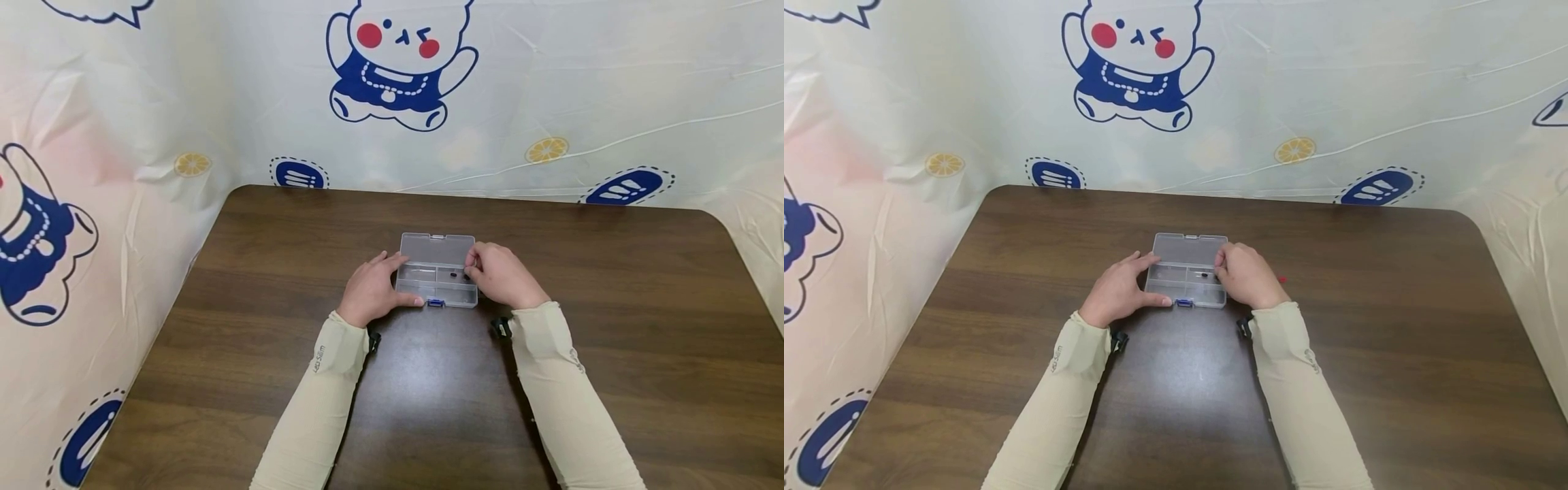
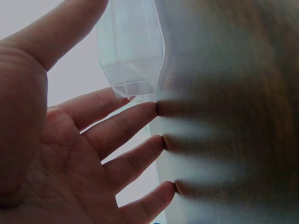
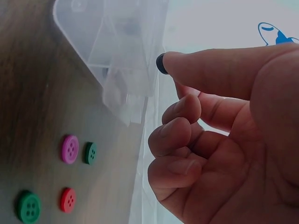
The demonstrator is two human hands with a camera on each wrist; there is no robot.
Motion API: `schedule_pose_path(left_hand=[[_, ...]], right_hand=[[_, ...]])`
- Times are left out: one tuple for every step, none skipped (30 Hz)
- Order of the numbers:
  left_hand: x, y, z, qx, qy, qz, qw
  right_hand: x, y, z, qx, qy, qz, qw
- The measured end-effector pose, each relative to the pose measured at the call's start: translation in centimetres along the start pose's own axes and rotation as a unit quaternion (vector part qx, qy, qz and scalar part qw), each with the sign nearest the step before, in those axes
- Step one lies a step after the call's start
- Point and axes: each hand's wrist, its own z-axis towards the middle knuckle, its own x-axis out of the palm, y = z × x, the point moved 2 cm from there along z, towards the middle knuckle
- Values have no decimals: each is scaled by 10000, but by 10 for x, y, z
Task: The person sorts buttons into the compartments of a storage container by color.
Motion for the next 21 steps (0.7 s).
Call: schedule_pose_path(left_hand=[[0,0,0,-6,4,-5,10000],[0,0,0,-5,3,-5,10000],[0,0,0,-5,2,-8,10000],[0,0,0,-5,-3,-12,10000],[0,1,0,-2,-9,-13,10000],[0,1,1,-4,-13,-17,10000],[1,1,1,-9,-16,-18,10000],[1,1,1,-11,-19,-17,10000],[1,1,0,-13,-23,-15,10000],[1,1,0,-16,-24,-11,10000],[1,1,0,-16,-27,-7,10000],[1,1,0,-20,-26,-3,10000],[1,1,0,-13,-30,-1,10000],[0,1,0,1,-36,6,10000],[0,1,0,7,-39,13,10000],[0,1,0,14,-39,19,10000],[0,1,0,21,-41,29,10000],[0,1,0,26,-38,31,10000],[0,0,0,29,-35,35,10000],[0,0,0,28,-29,38,10000],[0,0,0,20,-21,37,10000]], right_hand=[[0,1,1,20,7,5,10000],[1,1,1,33,16,16,10000],[1,2,2,48,25,23,10000],[1,3,2,63,34,27,10000],[1,3,3,80,42,28,10000],[2,4,3,96,54,36,9999],[2,5,3,98,60,41,9999],[3,5,4,100,72,44,9999],[3,6,4,105,73,40,9999],[3,6,4,121,85,38,9999],[3,7,5,135,96,36,9999],[4,7,5,146,106,33,9998],[4,8,5,155,102,28,9998],[4,8,5,168,109,21,9998],[4,9,6,176,111,20,9998],[5,9,6,171,117,18,9998],[5,10,7,155,117,19,9998],[5,9,7,150,123,23,9998],[5,10,7,151,123,39,9998],[4,10,7,148,127,49,9998],[4,10,7,148,125,60,9998]])
